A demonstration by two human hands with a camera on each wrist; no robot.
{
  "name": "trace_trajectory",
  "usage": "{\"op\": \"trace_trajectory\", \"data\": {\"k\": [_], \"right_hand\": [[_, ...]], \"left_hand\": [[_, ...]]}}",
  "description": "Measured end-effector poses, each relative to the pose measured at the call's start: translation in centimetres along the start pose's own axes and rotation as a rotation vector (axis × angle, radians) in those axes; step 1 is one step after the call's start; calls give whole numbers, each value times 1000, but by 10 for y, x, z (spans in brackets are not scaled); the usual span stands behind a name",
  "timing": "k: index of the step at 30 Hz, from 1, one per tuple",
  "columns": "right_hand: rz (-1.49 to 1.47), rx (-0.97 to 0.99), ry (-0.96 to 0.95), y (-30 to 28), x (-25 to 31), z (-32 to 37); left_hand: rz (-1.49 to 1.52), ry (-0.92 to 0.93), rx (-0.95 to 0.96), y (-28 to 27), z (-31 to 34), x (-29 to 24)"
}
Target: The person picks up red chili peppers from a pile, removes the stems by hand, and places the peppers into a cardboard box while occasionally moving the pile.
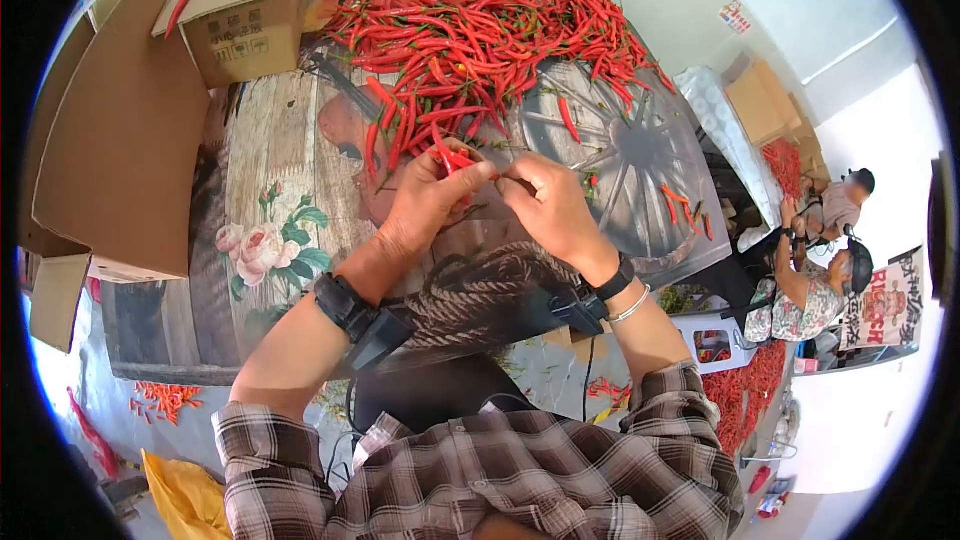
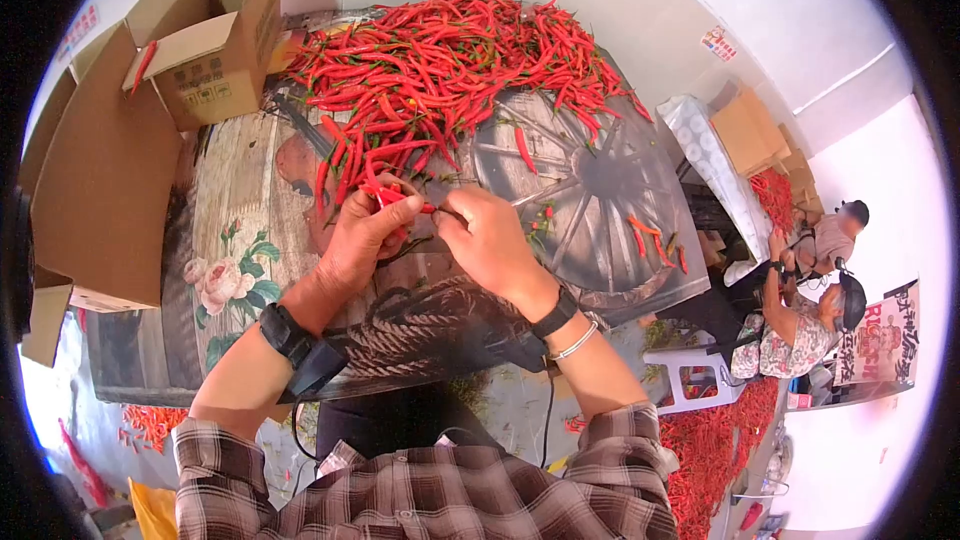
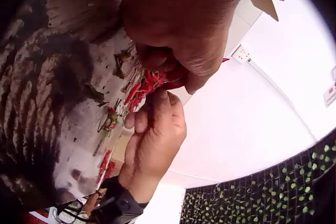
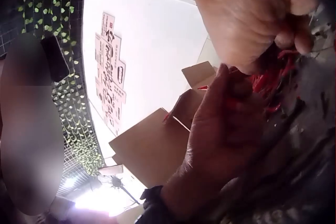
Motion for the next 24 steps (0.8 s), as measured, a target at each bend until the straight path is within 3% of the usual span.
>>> {"op": "trace_trajectory", "data": {"k": [5, 12, 14, 17, 19, 22, 24], "right_hand": [[-251, 112, 133, 7, -12, 2], [-103, 161, -73, -1, 20, 14], [-91, 182, -122, -3, 26, 17], [-143, 318, -69, -10, 27, 19], [-263, 585, 286, -11, 13, 24], [-227, 425, 246, -35, -27, 3], [250, 278, 147, -61, -56, -25]], "left_hand": [[16, -11, -16, 3, 1, -1], [105, -175, -24, -5, 0, 10], [221, -209, 127, -2, 0, 13], [372, -225, 52, -4, -1, 16], [425, -197, 25, -9, -6, 14], [517, -165, 49, -8, -8, 9], [546, -177, 117, 2, -5, 4]]}}
Point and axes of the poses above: each hand's wrist, its own z-axis away from the middle knuckle, its own y-axis out of the palm, x = y × z, the point moved 5 cm from there along -z, towards the middle knuckle, and after that the axes turned 11 degrees about y, right-handed, at the moved point
